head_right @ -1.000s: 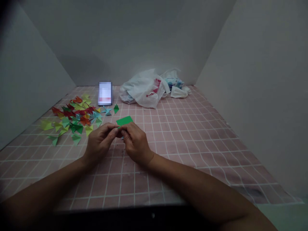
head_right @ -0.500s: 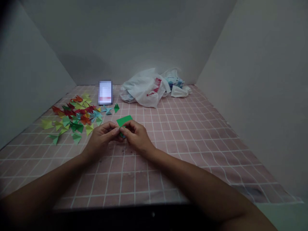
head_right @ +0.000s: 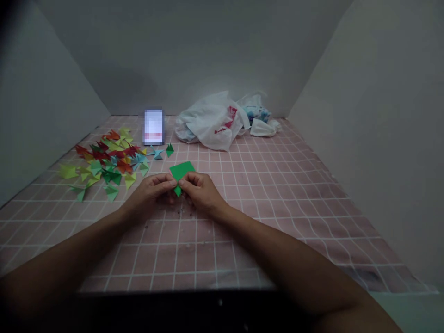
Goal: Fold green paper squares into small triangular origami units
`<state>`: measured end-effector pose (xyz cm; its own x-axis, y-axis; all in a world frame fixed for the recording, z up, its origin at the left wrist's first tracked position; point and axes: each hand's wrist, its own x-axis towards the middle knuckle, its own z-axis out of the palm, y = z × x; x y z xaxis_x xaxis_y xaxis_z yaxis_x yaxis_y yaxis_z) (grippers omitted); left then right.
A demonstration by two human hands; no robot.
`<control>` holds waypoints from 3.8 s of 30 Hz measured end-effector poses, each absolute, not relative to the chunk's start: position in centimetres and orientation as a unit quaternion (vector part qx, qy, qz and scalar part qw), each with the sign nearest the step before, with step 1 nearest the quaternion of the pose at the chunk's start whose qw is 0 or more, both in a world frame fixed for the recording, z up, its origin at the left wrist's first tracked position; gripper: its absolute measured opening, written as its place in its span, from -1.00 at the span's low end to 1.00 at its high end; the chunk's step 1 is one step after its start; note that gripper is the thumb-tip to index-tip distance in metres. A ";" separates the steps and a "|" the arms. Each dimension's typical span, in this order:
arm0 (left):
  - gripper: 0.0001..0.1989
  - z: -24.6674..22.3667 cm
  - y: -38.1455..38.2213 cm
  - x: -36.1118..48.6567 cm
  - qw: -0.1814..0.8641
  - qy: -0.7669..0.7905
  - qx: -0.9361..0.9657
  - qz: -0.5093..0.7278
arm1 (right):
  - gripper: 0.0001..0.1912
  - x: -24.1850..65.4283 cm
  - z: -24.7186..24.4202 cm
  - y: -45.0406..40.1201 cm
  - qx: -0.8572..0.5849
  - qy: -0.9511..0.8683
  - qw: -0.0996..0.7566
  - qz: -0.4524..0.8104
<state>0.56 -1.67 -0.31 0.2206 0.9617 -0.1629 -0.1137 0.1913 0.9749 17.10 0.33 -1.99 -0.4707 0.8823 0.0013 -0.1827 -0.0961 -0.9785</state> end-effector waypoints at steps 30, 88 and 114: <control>-0.72 -0.8 -1.9 0.9 0.541 0.465 0.513 0.478 | -0.76 17.2 -1.9 0.4 -0.356 -0.641 0.444 0.515; -0.91 -1.4 -2.6 1.2 0.293 0.488 0.659 0.492 | -0.83 16.6 -2.6 0.5 -0.322 -0.575 0.492 0.569; -0.74 -1.3 -1.6 0.8 0.508 0.458 0.518 0.513 | -0.85 16.9 -3.0 0.7 -0.343 -0.648 0.439 0.520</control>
<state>0.78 -1.55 -1.30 0.0533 0.9964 0.0659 -0.0474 -0.0634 0.9969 16.90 0.74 -2.98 -0.3795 0.9004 0.2125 -0.0132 0.2244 -0.9744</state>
